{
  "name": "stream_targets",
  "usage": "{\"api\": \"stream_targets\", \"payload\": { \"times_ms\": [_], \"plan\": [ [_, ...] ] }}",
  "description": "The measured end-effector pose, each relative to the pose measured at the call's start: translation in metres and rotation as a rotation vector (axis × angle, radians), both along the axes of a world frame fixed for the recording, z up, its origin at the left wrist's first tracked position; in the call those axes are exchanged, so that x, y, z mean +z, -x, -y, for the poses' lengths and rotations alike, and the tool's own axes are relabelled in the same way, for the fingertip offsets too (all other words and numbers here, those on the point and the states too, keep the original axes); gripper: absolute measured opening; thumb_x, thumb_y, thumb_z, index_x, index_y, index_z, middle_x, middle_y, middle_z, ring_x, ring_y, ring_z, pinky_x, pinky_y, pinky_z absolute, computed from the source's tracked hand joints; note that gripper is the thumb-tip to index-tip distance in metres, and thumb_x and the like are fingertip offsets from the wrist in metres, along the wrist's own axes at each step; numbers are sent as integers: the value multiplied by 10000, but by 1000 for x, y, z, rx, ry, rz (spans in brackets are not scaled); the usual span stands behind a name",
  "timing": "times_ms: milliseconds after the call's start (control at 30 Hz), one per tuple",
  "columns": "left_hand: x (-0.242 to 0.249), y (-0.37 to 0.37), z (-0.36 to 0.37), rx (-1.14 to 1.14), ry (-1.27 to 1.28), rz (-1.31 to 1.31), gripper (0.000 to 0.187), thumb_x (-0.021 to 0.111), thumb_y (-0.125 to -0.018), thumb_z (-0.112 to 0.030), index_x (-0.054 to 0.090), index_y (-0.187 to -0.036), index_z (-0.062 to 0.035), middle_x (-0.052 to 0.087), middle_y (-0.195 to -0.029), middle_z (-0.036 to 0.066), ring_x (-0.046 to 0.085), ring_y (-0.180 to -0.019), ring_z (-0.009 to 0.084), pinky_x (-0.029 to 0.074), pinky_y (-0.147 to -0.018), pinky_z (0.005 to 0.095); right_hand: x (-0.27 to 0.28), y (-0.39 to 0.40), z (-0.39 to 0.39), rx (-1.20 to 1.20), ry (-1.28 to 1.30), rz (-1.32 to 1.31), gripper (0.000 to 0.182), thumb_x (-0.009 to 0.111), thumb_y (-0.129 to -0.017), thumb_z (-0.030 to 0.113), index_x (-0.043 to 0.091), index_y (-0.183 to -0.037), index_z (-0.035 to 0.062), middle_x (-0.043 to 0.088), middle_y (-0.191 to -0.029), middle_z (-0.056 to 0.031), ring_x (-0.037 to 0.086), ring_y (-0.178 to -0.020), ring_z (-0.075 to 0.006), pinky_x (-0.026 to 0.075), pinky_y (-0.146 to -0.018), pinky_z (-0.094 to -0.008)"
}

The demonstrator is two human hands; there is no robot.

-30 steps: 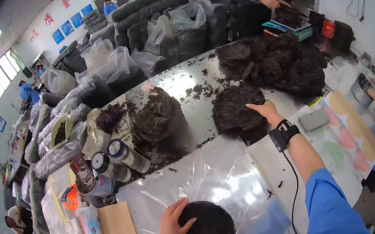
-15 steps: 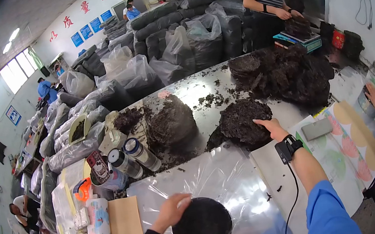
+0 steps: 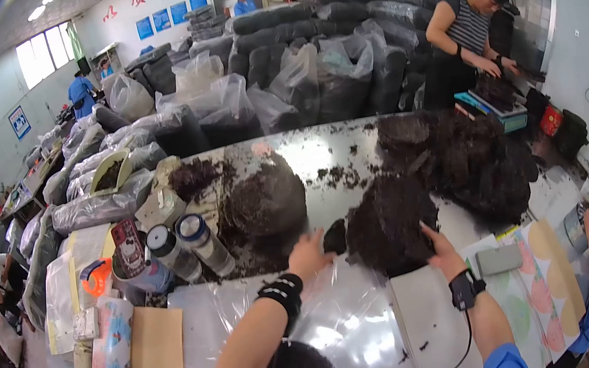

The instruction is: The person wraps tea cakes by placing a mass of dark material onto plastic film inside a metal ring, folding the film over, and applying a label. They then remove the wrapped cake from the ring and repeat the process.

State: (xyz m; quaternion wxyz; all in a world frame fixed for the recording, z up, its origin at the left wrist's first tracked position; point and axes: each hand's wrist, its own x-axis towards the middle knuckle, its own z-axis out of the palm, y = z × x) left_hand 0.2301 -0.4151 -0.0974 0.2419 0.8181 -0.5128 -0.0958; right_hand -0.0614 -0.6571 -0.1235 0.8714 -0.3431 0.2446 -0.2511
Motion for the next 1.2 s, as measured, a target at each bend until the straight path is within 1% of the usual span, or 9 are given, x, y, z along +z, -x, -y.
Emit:
{"api": "stream_targets", "payload": {
  "times_ms": [267,400,533,667,867,967,1067,1100,1200],
  "plan": [
    [36,-15,-6,9,273,-17,305,640,-779,-83,723,-1071,-113,666,-969,187,630,-984,403,509,-884,460,47,-9,-2,-162,211,121,464,639,-984,206,513,-1400,45,623,-1331,-117,621,-1193,-297,515,-1027,-457],
    [128,-21,-69,136,667,14,343,707,-782,-25,705,-1119,-85,681,-929,125,639,-812,245,514,-759,342,125,-13,-43,-164,311,256,551,660,-963,137,444,-1463,57,533,-1433,-82,543,-1286,-260,472,-1072,-424],
    [213,41,-185,123,585,-82,411,686,-806,27,683,-1201,-87,632,-938,58,584,-807,138,466,-713,249,218,-7,-156,-40,211,193,490,644,-976,150,486,-1429,54,569,-1401,-88,581,-1243,-243,500,-1035,-430],
    [196,99,-290,169,424,-39,390,659,-835,52,645,-1217,-27,642,-974,86,607,-840,144,497,-771,265,210,-7,-231,379,225,219,419,645,-976,157,540,-1357,17,638,-1292,-91,642,-1130,-221,538,-969,-400],
    [90,129,-385,504,613,-642,399,589,-873,104,625,-1249,-24,634,-1076,91,634,-880,168,528,-785,274,112,-11,-343,374,194,-115,510,765,-881,111,555,-1328,-20,654,-1243,-99,631,-1102,-189,504,-985,-343],
    [94,136,-398,548,404,-488,317,563,-946,15,601,-1261,16,643,-1176,73,620,-1003,146,512,-863,296,105,-16,-360,247,801,-350,717,845,-800,273,524,-1335,-81,653,-1239,-164,632,-1130,-240,494,-986,-356],
    [82,121,-403,401,574,-539,327,523,-984,-103,588,-1285,5,617,-1182,74,572,-1048,130,470,-923,303,124,-19,-359,347,973,-415,741,849,-783,323,537,-1313,-91,658,-1204,-205,643,-1119,-261,502,-975,-362],
    [79,118,-399,370,785,-1060,388,497,-998,-211,565,-1323,-11,588,-1172,69,540,-1099,145,428,-974,305,113,-21,-355,295,1048,-433,732,852,-771,342,558,-1282,-91,668,-1173,-212,658,-1090,-269,513,-954,-365],
    [84,124,-374,483,814,-1042,359,560,-974,-211,588,-1258,7,561,-1152,121,549,-1092,213,423,-971,326,129,-26,-370,101,1224,-396,736,865,-750,362,572,-1254,-87,680,-1151,-200,668,-1065,-275,517,-948,-369]
  ]
}}
